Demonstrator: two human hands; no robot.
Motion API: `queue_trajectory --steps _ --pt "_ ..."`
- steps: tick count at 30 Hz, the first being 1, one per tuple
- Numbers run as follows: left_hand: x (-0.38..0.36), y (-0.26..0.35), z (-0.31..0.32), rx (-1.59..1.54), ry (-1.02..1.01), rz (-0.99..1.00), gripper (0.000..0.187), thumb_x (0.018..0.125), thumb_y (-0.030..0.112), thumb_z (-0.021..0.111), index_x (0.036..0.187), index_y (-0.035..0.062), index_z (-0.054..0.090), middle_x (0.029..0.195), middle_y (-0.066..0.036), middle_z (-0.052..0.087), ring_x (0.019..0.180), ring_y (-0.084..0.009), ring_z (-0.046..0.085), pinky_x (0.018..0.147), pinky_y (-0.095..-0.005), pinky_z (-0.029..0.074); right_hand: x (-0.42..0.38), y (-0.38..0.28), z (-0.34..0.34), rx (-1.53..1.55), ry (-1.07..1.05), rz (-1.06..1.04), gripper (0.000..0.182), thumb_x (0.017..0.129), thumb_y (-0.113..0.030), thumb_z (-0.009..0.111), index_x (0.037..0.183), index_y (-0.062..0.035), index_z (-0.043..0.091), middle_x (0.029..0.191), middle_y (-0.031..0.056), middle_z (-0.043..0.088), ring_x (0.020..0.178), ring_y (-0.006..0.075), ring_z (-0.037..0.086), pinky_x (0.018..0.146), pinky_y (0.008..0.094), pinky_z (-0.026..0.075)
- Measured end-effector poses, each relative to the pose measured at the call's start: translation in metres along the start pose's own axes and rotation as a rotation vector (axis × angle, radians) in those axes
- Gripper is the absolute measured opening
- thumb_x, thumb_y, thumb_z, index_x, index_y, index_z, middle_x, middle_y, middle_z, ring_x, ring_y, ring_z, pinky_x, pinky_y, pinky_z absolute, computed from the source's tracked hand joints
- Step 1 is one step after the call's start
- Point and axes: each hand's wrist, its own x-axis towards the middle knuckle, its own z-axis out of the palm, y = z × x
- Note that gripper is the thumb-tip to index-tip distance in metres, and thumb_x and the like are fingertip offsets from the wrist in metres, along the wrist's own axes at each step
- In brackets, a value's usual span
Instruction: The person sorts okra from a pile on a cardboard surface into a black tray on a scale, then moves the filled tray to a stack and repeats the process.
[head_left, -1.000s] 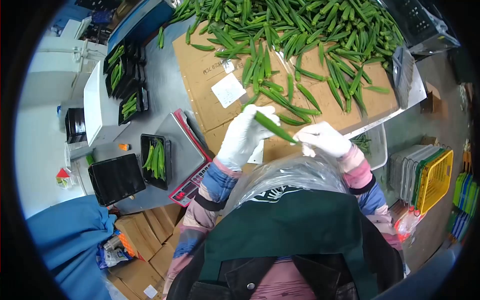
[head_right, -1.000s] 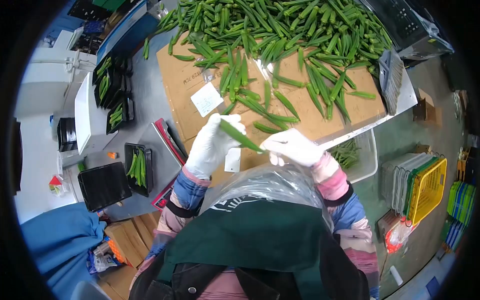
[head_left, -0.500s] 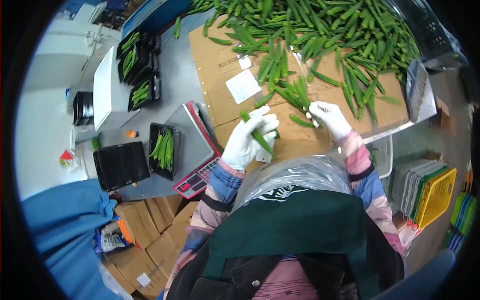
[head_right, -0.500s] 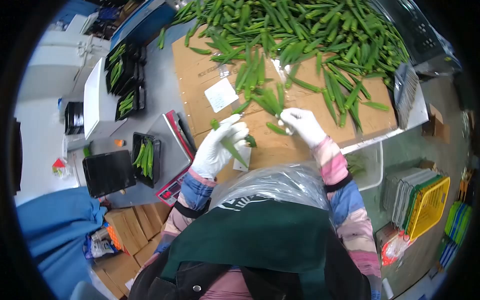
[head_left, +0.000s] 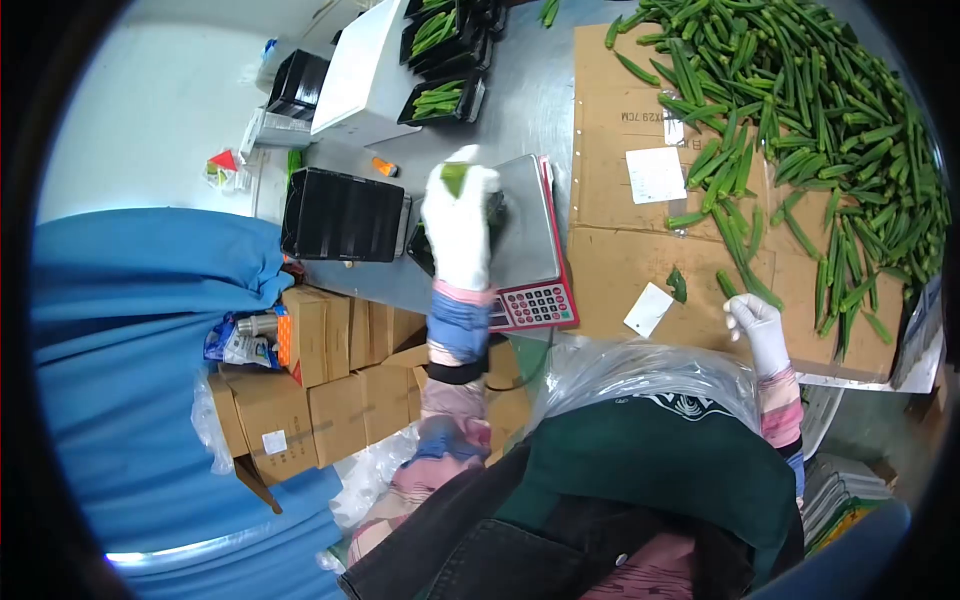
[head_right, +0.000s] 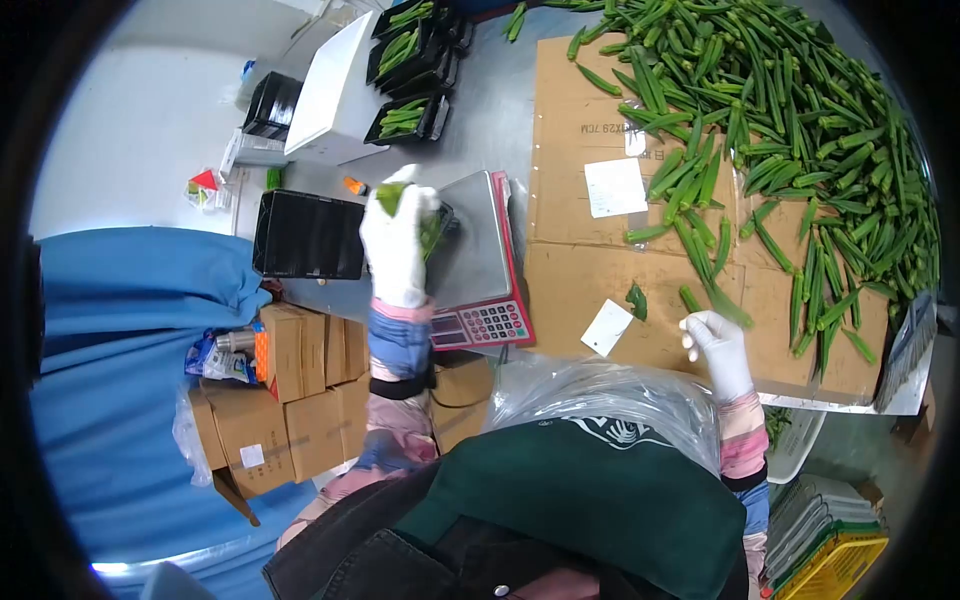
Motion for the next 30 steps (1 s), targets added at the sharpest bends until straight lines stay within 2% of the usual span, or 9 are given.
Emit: queue_trajectory --steps 1,2,4,6,10,16,20,28,30 --pt "0.007 -0.018 -0.017 -0.004 0.042 0.063 0.033 0.096 0.011 0.062 0.126 -0.0021 0.059 0.098 -0.007 0.066 0.086 -0.0096 0.061 0.076 -0.0236 0.051 0.002 0.002 0.0 0.02 0.009 0.01 0.021 0.098 -0.019 0.062 0.094 -0.0001 0.068 0.076 0.002 0.062 0.066 0.0083 0.055 0.06 0.0221 0.044" --pt "0.021 -0.054 -0.039 0.18 0.058 0.134 0.039 0.097 0.015 0.063 0.131 -0.0022 0.057 0.108 -0.01 0.066 0.098 -0.0141 0.062 0.086 -0.0266 0.051 0.002 0.004 0.0 0.042 0.02 0.02 0.021 0.098 -0.019 0.061 0.094 0.0002 0.068 0.075 0.0022 0.062 0.066 0.0085 0.055 0.06 0.0221 0.044" --pt "0.024 -0.092 -0.071 0.467 -0.171 -0.005 0.053 0.098 0.029 0.06 0.139 -0.0031 0.05 0.133 -0.023 0.059 0.128 -0.0307 0.053 0.108 -0.0359 0.04 0.004 0.003 0.003 0.063 0.004 0.017 0.022 0.099 -0.02 0.061 0.095 0.0 0.068 0.076 0.0021 0.062 0.065 0.0087 0.055 0.06 0.0221 0.044" --pt "0.017 -0.103 -0.087 0.648 -0.348 -0.158 0.054 0.099 0.034 0.057 0.14 -0.0021 0.051 0.14 -0.024 0.054 0.132 -0.0337 0.05 0.111 -0.0368 0.037 0.007 0.003 0.003 0.072 0.007 0.013 0.022 0.099 -0.02 0.06 0.096 -0.0002 0.068 0.076 0.0022 0.063 0.065 0.0088 0.055 0.06 0.0221 0.044" --pt "0.001 -0.081 -0.115 0.613 -0.093 0.063 0.044 0.101 0.029 0.054 0.134 -0.0006 0.057 0.132 -0.019 0.062 0.123 -0.0302 0.058 0.107 -0.0364 0.042 0.006 0.008 -0.002 0.064 0.059 0.019 0.02 0.1 -0.021 0.059 0.098 -0.0021 0.067 0.077 0.0018 0.063 0.064 0.0089 0.055 0.061 0.0223 0.044" --pt "0.0 -0.097 -0.179 0.521 0.204 -0.046 0.04 0.101 0.026 0.056 0.13 -0.0017 0.06 0.129 -0.017 0.063 0.118 -0.0241 0.06 0.103 -0.0331 0.043 0.006 0.01 -0.005 0.07 0.093 0.034 0.02 0.101 -0.021 0.058 0.101 -0.0026 0.066 0.078 0.0018 0.062 0.065 0.0096 0.055 0.062 0.0231 0.044" --pt "-0.011 -0.117 -0.186 0.372 0.267 -0.104 0.04 0.101 0.024 0.058 0.131 -0.0024 0.059 0.13 -0.017 0.062 0.12 -0.0239 0.059 0.104 -0.0335 0.043 0.007 0.007 -0.002 0.073 0.089 0.048 0.02 0.101 -0.021 0.058 0.102 -0.0025 0.066 0.079 0.0017 0.062 0.066 0.0097 0.055 0.063 0.0231 0.044" --pt "-0.028 -0.142 -0.175 0.592 0.262 -0.15 0.045 0.097 0.025 0.062 0.129 -0.0052 0.058 0.125 -0.017 0.065 0.116 -0.0246 0.06 0.102 -0.0342 0.045 0.004 0.001 0.002 0.026 0.145 0.031 0.018 0.099 -0.016 0.059 0.102 -0.0019 0.069 0.081 0.0015 0.065 0.066 0.0083 0.056 0.062 0.0215 0.044" --pt "-0.031 -0.167 -0.179 0.357 0.258 -0.298 0.048 0.096 0.02 0.063 0.134 -0.0061 0.053 0.122 -0.017 0.065 0.114 -0.0244 0.06 0.101 -0.0341 0.045 0.006 0.002 -0.002 -0.068 0.195 0.013 0.016 0.099 -0.015 0.06 0.1 -0.0019 0.07 0.081 0.0017 0.066 0.066 0.0089 0.057 0.061 0.0217 0.045"
